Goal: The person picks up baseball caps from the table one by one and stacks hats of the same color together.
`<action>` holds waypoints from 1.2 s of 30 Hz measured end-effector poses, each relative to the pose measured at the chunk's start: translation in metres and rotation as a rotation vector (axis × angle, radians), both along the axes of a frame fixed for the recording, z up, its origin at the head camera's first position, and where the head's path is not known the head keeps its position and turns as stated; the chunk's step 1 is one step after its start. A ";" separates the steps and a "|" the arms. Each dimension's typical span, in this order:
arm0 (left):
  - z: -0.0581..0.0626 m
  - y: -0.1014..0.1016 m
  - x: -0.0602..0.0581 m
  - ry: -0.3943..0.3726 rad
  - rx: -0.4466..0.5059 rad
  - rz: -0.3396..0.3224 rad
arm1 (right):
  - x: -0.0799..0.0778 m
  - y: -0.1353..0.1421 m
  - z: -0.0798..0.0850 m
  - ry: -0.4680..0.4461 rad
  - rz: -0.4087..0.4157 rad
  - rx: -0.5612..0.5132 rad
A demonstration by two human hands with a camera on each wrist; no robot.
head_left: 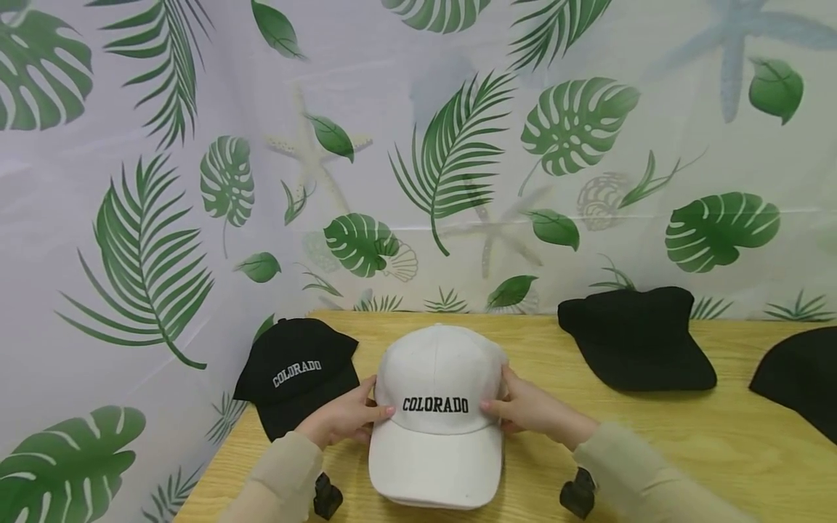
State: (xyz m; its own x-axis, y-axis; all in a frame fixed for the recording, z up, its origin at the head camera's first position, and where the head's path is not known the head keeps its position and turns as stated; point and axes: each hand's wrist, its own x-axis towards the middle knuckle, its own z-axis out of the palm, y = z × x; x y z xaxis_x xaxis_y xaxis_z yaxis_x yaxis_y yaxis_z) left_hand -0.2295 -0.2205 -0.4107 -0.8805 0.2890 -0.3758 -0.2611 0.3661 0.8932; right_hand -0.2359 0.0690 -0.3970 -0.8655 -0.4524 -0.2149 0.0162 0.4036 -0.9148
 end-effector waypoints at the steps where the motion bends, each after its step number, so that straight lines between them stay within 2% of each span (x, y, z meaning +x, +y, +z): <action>1: 0.000 0.000 0.001 -0.006 0.013 0.004 | 0.001 0.000 0.000 -0.006 0.001 -0.016; 4: 0.001 0.000 0.008 -0.036 0.022 0.020 | 0.006 0.003 -0.001 -0.076 -0.023 -0.047; 6: 0.003 0.000 0.016 -0.065 0.021 0.019 | 0.011 0.006 -0.002 -0.157 -0.029 -0.055; 8: 0.006 0.000 0.026 -0.097 0.013 -0.007 | 0.018 0.008 -0.006 -0.249 -0.025 -0.067; 11: 0.009 0.002 0.040 -0.114 0.032 -0.076 | 0.026 0.008 -0.009 -0.324 0.007 -0.084; 15: 0.008 0.009 0.049 -0.067 0.085 -0.126 | 0.030 0.005 -0.008 -0.352 -0.006 -0.109; 19: 0.007 0.015 0.049 -0.021 0.096 -0.117 | 0.031 0.003 -0.007 -0.351 -0.016 -0.139; 23: 0.007 0.013 0.049 0.016 0.069 -0.129 | 0.033 0.004 -0.008 -0.255 0.027 -0.094; 27: 0.005 0.006 0.053 0.131 0.006 -0.229 | 0.035 0.007 -0.008 -0.071 0.123 0.051; 29: 0.002 0.003 0.057 0.199 -0.028 -0.289 | 0.036 0.007 -0.008 0.000 0.197 0.084; 32: 0.001 0.004 0.060 0.233 -0.074 -0.336 | 0.038 0.005 -0.007 0.062 0.286 0.118; 36: -0.001 0.006 0.062 0.256 -0.117 -0.322 | 0.039 0.003 -0.008 0.105 0.344 0.153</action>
